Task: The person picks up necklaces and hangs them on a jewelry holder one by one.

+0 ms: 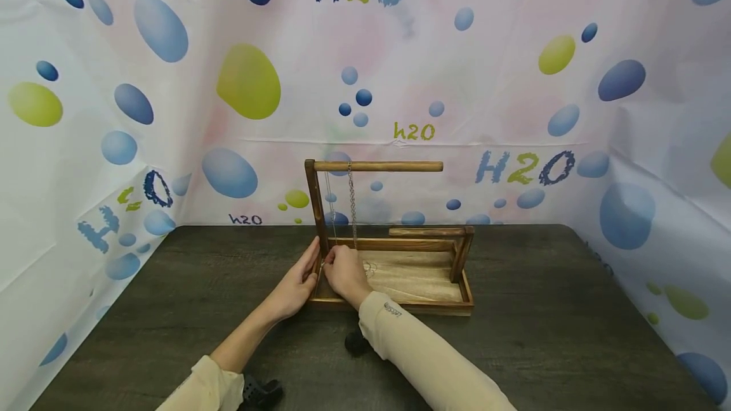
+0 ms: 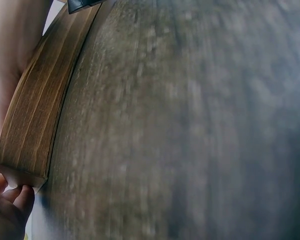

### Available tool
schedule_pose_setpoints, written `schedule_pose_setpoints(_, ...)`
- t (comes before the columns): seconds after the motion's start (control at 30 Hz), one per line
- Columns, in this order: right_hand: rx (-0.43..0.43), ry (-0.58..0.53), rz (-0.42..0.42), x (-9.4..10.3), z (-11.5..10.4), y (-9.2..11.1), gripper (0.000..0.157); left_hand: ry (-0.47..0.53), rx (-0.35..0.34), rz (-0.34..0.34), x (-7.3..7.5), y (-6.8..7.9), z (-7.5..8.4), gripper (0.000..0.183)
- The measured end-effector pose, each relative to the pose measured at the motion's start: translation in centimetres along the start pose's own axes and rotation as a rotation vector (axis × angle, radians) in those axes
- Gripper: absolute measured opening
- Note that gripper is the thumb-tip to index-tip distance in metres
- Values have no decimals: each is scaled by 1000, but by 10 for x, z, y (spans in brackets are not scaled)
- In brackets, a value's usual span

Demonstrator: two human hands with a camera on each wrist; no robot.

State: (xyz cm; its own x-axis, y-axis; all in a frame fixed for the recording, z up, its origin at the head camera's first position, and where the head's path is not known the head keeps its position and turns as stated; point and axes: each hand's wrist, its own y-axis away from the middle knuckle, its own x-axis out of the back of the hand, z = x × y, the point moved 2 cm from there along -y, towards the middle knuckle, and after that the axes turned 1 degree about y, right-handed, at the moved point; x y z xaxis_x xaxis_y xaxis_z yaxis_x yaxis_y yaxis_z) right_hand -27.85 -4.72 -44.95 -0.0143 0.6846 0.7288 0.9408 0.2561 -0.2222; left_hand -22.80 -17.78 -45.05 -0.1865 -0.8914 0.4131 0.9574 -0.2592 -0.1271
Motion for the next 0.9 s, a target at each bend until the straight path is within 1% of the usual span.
schedule_pose_setpoints(0.13,9,-19,-1,1,-1,1,12,0,-7,5,0,0,0,79)
schedule_pose_setpoints(0.27,-3,-61,-5,3,-2,2,12,11,-20,7,-1,0,0,79)
schedule_pose_setpoints(0.4,-7,-102,-2,6,-3,4,11,6,-21,0,-1,1,0,79)
schedule_pose_setpoints(0.5,2,-118,-3,10,-5,5,11,11,-8,-2,0,1,0,79)
schedule_pose_setpoints(0.6,6,-130,-9,13,-8,5,10,18,-9,4,-1,1,0,79)
schedule_pose_setpoints(0.73,-10,-162,-41,18,-13,5,8,19,-25,7,-1,0,-1,79)
schedule_pose_setpoints(0.9,-3,-221,-69,28,-23,5,9,22,-29,3,-1,1,-1,80)
